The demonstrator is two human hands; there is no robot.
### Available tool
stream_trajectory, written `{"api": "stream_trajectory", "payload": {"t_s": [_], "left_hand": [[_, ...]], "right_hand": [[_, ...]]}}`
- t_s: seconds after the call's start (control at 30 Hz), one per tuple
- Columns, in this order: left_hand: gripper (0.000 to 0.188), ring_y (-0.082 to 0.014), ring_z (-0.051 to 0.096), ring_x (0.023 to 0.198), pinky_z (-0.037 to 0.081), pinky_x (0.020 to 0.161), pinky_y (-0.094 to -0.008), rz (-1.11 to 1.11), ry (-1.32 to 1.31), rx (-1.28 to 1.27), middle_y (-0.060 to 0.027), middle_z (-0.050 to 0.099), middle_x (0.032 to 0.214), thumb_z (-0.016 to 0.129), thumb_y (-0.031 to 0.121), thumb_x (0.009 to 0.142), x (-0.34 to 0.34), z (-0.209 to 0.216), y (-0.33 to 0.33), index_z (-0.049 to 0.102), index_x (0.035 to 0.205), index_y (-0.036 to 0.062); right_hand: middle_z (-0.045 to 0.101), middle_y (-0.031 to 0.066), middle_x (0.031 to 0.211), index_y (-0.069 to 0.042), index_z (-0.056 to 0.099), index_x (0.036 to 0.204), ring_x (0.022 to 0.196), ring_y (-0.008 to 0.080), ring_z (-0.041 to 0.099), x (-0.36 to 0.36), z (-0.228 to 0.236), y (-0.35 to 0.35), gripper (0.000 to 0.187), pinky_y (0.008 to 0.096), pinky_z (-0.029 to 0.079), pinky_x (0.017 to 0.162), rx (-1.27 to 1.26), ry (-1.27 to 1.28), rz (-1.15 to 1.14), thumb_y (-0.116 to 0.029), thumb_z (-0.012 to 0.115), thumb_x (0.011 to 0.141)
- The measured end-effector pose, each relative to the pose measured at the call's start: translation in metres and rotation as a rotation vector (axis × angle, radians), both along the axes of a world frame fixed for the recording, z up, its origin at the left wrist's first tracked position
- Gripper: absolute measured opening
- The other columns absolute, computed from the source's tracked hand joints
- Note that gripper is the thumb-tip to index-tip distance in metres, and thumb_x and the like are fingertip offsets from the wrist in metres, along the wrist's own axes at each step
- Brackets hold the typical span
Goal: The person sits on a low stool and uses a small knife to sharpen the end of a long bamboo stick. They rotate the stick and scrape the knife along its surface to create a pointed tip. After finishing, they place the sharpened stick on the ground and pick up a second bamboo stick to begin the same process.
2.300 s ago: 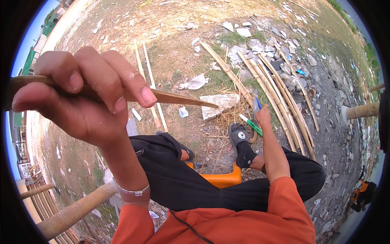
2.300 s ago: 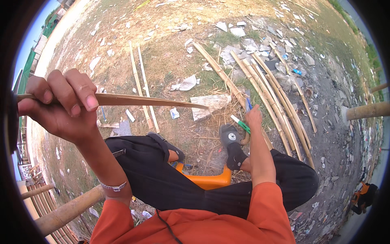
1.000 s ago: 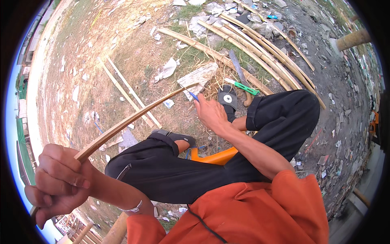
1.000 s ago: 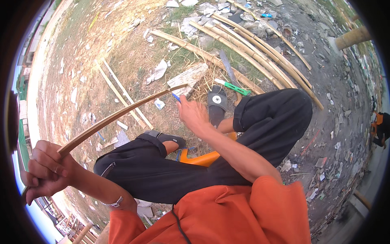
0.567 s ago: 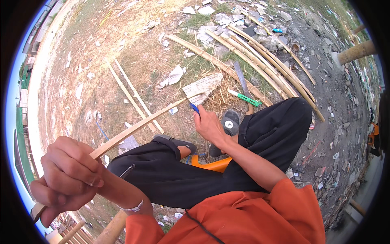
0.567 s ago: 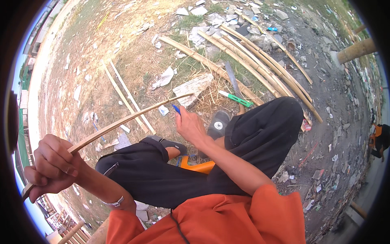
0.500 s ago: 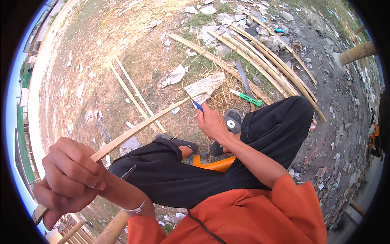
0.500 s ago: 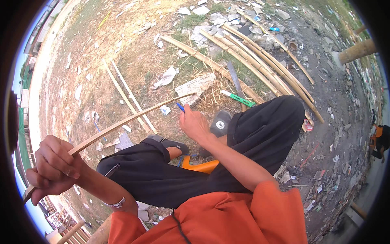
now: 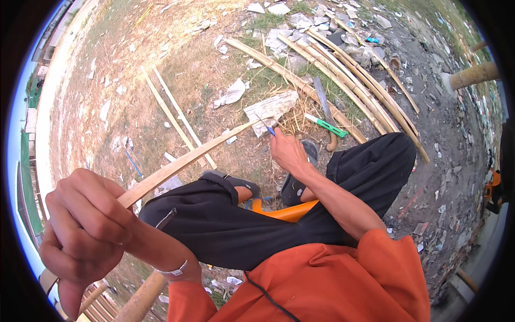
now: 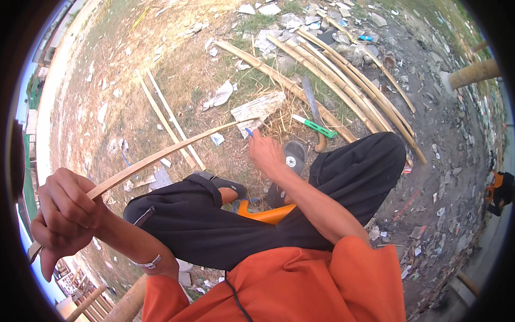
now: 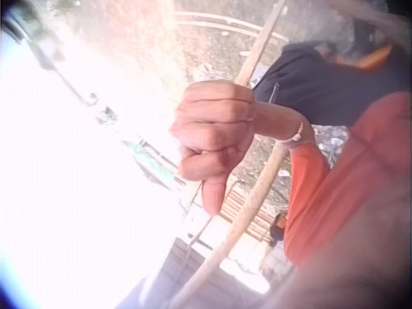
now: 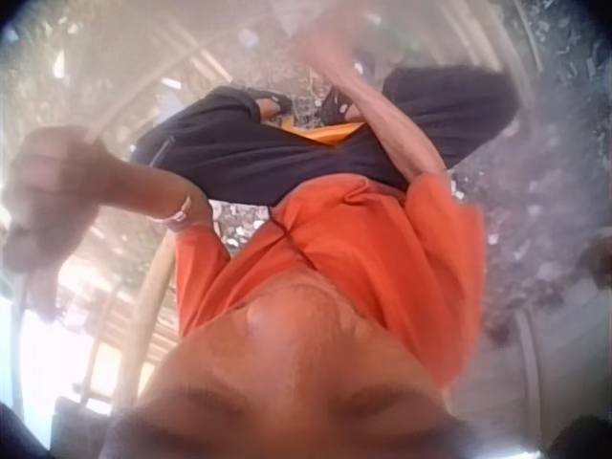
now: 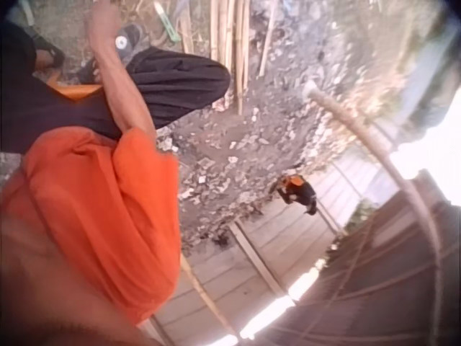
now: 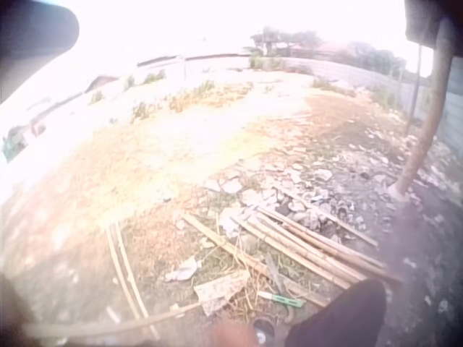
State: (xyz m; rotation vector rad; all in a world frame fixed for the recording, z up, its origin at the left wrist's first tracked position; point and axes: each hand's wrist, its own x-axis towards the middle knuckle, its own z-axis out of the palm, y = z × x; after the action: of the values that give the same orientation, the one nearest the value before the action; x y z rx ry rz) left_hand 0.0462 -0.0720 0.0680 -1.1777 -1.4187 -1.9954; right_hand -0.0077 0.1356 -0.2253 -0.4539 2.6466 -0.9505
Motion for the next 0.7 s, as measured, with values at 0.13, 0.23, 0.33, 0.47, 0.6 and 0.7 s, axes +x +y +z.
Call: {"api": "stream_trajectory", "payload": {"t_s": [0.13,0.23,0.33,0.47,0.6,0.7], "left_hand": [[0.046,-0.0073,0.035,0.029,0.03,0.03,-0.0189,-0.095,0.011,-0.048,0.0035,0.038,0.041,0.068,0.051,0.079,-0.007,0.0,0.005,0.049,0.063,0.0122],[0.042,-0.009,0.038,0.03,0.034,0.029,-0.0196,0.059,0.023,-0.083,0.0004,0.044,0.045,0.068,0.043,0.083,-0.003,0.002,0.003,0.048,0.067,0.0087],[0.041,-0.0086,0.038,0.029,0.033,0.029,-0.0192,0.139,0.031,-0.096,0.0008,0.043,0.045,0.067,0.043,0.083,-0.002,0.005,0.001,0.048,0.068,0.0097],[0.042,-0.0085,0.038,0.029,0.034,0.029,-0.019,0.149,0.016,-0.087,0.0009,0.043,0.045,0.066,0.044,0.084,0.001,0.002,0.003,0.048,0.067,0.0103],[0.051,-0.0062,0.03,0.03,0.025,0.032,-0.019,0.039,-0.053,0.011,0.0047,0.035,0.041,0.066,0.052,0.08,-0.003,0.001,0.013,0.039,0.057,0.0159],[0.056,-0.0045,0.026,0.031,0.019,0.033,-0.019,0.03,-0.095,0.067,0.0067,0.031,0.04,0.065,0.057,0.079,-0.005,0.002,0.019,0.033,0.052,0.0192]], "right_hand": [[0.057,0.0292,0.064,-0.002,0.045,0.095,0.064,0.048,0.059,0.015,0.005,-0.007,0.023,0.0566,0.046,0.062,-0.049,-0.099,-0.053,-0.025,0.042,0.095],[0.057,0.0294,0.063,-0.003,0.045,0.095,0.064,0.0486,0.058,0.002,-0.008,-0.005,0.023,0.0556,0.046,0.061,-0.064,-0.057,-0.032,-0.025,0.043,0.095],[0.057,0.0291,0.063,-0.003,0.045,0.095,0.064,0.0484,0.058,0.006,-0.007,-0.013,0.023,0.0557,0.046,0.061,-0.065,-0.086,-0.051,-0.025,0.043,0.095],[0.055,0.0295,0.062,0.0,0.048,0.095,0.061,0.0496,0.056,-0.003,-0.032,-0.001,0.025,0.0562,0.045,0.059,-0.014,-0.002,-0.059,-0.025,0.044,0.094],[0.061,0.0286,0.076,-0.002,0.047,0.099,0.075,0.0474,0.061,0.008,-0.012,-0.002,0.026,0.055,0.047,0.069,-0.016,-0.213,-0.087,-0.027,0.042,0.095],[0.061,0.0286,0.074,-0.001,0.047,0.101,0.073,0.0472,0.061,-0.004,-0.04,0.002,0.026,0.0551,0.047,0.068,0.033,-0.192,-0.114,-0.026,0.042,0.095]]}}
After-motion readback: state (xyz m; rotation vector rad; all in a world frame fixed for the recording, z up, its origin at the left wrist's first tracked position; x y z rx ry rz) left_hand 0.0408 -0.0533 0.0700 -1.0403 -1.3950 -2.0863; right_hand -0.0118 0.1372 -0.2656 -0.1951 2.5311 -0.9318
